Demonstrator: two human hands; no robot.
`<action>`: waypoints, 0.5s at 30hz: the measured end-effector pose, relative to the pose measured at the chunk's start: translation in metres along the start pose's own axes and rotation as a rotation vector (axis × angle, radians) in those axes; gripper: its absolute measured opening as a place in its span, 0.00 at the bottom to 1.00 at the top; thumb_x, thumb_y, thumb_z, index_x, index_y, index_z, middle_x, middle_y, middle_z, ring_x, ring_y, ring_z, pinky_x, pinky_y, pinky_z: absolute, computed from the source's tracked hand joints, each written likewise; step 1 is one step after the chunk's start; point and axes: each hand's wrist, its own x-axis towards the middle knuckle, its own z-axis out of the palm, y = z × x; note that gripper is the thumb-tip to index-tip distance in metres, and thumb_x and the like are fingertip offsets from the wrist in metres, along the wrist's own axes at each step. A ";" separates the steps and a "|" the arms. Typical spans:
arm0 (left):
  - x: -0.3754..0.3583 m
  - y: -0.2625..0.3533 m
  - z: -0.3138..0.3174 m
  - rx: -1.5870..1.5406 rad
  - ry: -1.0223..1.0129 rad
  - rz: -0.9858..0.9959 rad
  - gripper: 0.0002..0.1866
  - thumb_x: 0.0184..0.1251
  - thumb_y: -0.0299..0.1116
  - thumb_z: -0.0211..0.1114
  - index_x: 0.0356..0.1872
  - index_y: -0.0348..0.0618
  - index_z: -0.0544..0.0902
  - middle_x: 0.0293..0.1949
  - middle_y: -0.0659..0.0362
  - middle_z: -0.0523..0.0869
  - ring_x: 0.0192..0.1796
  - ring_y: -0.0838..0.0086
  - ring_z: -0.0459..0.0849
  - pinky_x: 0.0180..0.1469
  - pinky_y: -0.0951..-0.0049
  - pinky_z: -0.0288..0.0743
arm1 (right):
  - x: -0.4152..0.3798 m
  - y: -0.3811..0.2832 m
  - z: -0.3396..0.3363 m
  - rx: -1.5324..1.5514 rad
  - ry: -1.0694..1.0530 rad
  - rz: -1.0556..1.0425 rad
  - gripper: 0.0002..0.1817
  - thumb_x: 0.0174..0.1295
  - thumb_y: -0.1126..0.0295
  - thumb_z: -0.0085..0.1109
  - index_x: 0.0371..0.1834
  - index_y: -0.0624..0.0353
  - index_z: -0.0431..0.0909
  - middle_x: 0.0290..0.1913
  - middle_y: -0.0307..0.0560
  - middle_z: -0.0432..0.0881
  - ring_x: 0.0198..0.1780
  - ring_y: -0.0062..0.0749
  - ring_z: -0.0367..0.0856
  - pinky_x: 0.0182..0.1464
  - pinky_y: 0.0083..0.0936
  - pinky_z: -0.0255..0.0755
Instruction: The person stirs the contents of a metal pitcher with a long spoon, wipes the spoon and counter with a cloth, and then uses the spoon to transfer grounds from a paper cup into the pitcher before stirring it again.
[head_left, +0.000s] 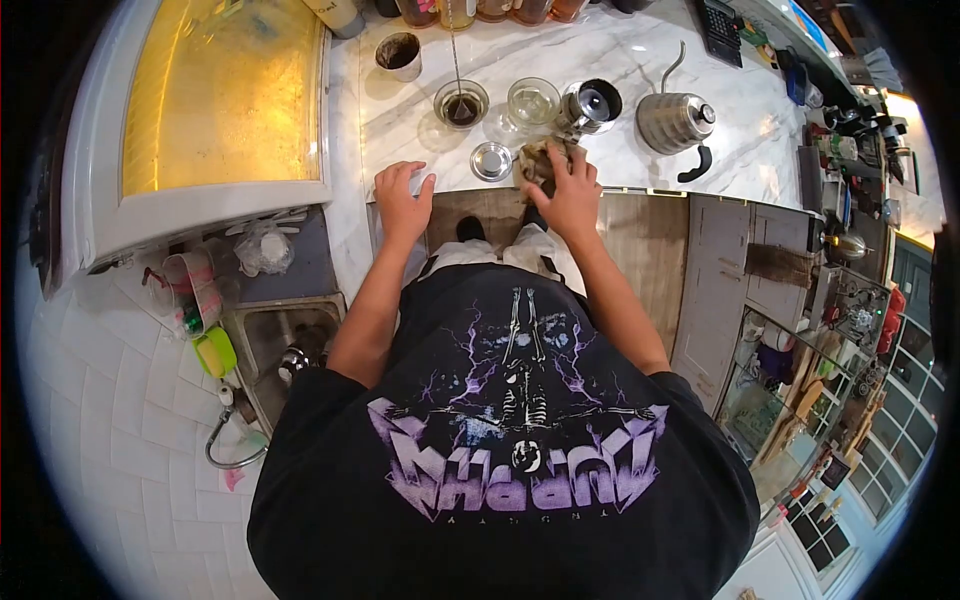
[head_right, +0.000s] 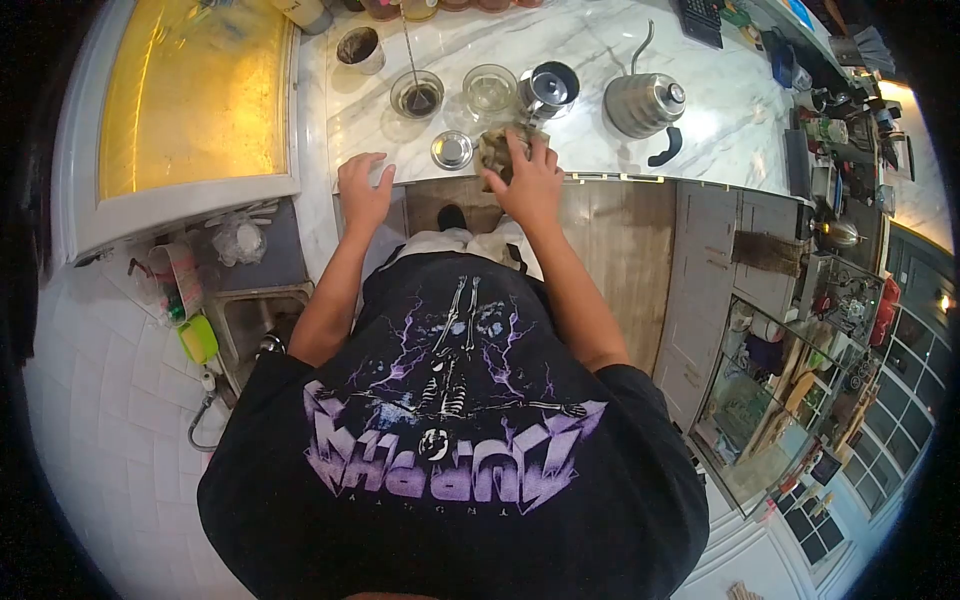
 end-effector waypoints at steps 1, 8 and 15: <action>0.001 -0.002 0.003 0.022 -0.006 0.004 0.14 0.63 0.35 0.75 0.49 0.49 0.88 0.51 0.55 0.86 0.58 0.55 0.79 0.63 0.56 0.70 | 0.000 0.001 0.004 -0.010 -0.041 -0.005 0.42 0.59 0.48 0.73 0.79 0.38 0.69 0.74 0.55 0.69 0.68 0.57 0.70 0.58 0.57 0.71; 0.007 -0.013 0.019 0.029 0.039 -0.030 0.12 0.63 0.36 0.74 0.46 0.50 0.88 0.48 0.58 0.84 0.56 0.57 0.79 0.60 0.54 0.70 | 0.009 0.006 0.010 -0.100 -0.086 0.011 0.40 0.60 0.52 0.72 0.77 0.37 0.71 0.71 0.54 0.73 0.64 0.56 0.73 0.57 0.55 0.71; 0.010 -0.011 0.021 0.193 0.012 0.010 0.11 0.63 0.39 0.75 0.44 0.54 0.88 0.44 0.60 0.83 0.53 0.60 0.79 0.56 0.56 0.69 | 0.010 0.011 0.014 -0.048 -0.059 -0.008 0.37 0.60 0.55 0.71 0.76 0.36 0.73 0.70 0.53 0.74 0.63 0.55 0.73 0.56 0.55 0.71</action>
